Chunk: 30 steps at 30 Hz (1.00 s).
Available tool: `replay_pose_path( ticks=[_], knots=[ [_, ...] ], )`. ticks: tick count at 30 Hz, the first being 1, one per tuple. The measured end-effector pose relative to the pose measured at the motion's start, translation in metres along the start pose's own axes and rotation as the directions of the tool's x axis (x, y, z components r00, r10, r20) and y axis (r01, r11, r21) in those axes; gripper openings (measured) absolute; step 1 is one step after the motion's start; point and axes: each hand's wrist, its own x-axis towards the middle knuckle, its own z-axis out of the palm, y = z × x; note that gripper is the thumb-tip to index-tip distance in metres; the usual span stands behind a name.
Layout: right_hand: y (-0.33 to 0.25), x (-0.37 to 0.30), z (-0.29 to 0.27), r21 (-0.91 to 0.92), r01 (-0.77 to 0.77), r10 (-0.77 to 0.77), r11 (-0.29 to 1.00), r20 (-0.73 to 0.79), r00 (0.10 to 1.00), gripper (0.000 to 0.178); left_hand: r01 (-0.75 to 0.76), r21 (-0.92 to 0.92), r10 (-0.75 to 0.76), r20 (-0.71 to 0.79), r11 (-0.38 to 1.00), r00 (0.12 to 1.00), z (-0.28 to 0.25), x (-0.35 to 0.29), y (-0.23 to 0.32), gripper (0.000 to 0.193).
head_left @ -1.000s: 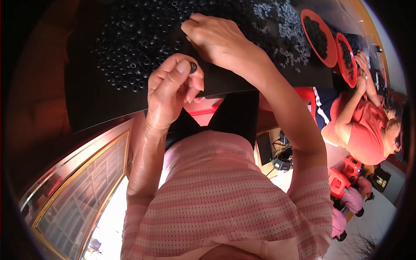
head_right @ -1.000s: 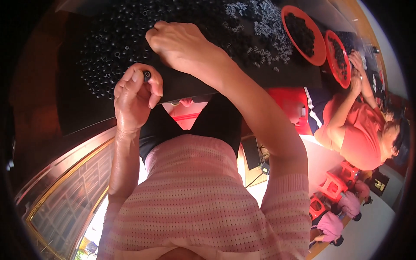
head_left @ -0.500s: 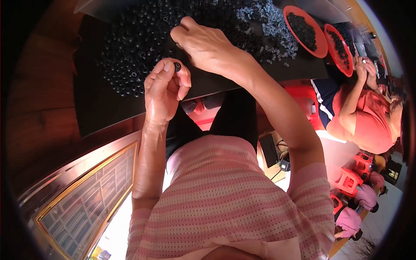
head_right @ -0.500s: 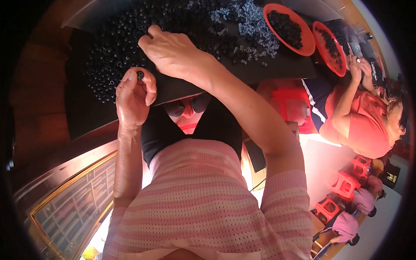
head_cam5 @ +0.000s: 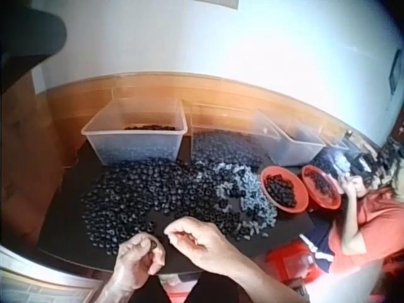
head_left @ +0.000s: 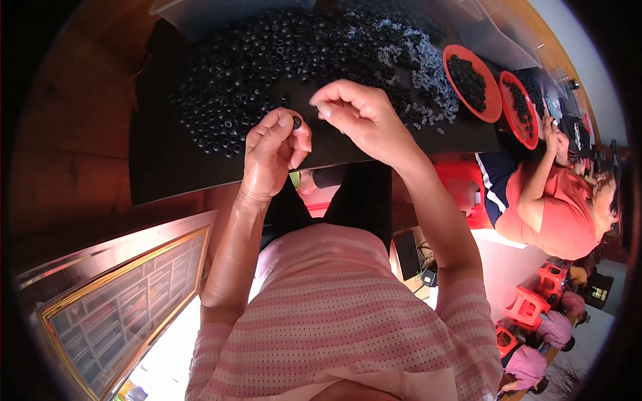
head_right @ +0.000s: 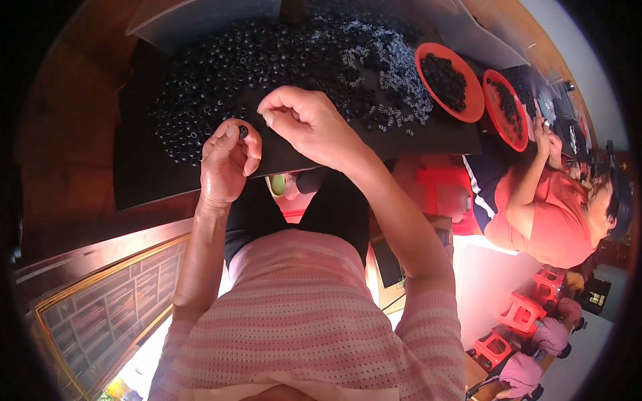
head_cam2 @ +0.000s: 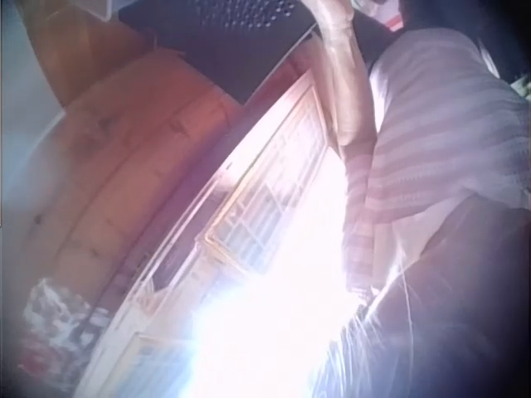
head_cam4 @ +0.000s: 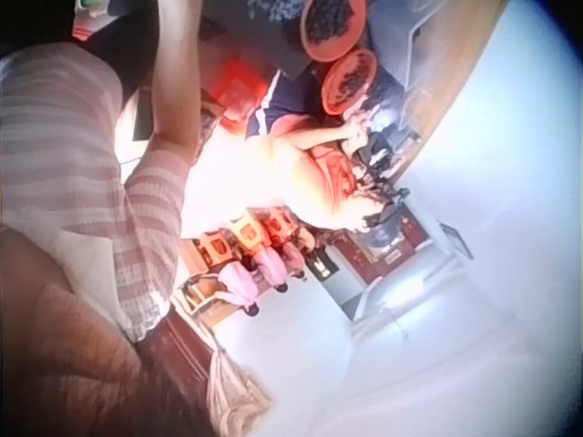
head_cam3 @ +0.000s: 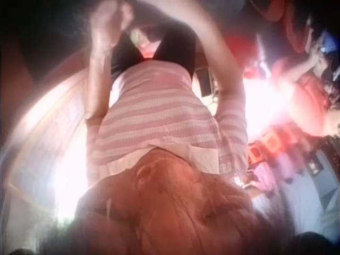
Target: The person assembles small black components by inserting inner pieces into outer rubber rings by hand, places them onto a plate, and empties the plate into a storage container.
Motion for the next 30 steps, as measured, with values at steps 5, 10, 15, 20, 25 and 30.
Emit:
replay_pose_path(
  ticks=[5, 10, 15, 20, 25, 30],
  knots=[
    [0.0, -0.003, 0.003, 0.198, -0.131, 0.128, 0.971, 0.032, 0.991, 0.007, 0.019, 0.03, -0.02, 0.025, 0.999, 0.999, -0.002, 0.001, 0.0, 0.027],
    [0.001, -0.003, 0.003, 0.375, -0.229, 0.196, 0.898, 0.123, 0.973, 0.009, 0.042, 0.04, -0.042, 0.016, 0.998, 0.999, -0.001, 0.0, 0.001, 0.026],
    [-0.007, -0.002, 0.006, 0.414, -0.251, 0.205, 0.875, 0.154, 0.967, 0.009, 0.066, 0.035, -0.066, 0.005, 0.997, 0.998, 0.002, 0.0, 0.003, 0.026],
    [-0.007, 0.001, 0.013, 0.461, -0.21, 0.159, 0.862, 0.147, 0.976, 0.01, 0.086, 0.054, -0.085, -0.006, 0.995, 0.996, 0.001, -0.001, 0.003, 0.029],
    [-0.007, 0.001, 0.018, 0.387, -0.129, 0.111, 0.913, 0.069, 0.991, 0.01, 0.112, 0.038, -0.111, -0.037, 0.993, 0.993, 0.003, 0.0, 0.005, 0.026],
    [-0.017, 0.001, 0.014, 0.256, -0.139, 0.122, 0.957, 0.082, 0.989, 0.007, 0.097, 0.021, -0.096, -0.03, 0.995, 0.995, 0.002, 0.001, 0.005, 0.028]
  ],
)
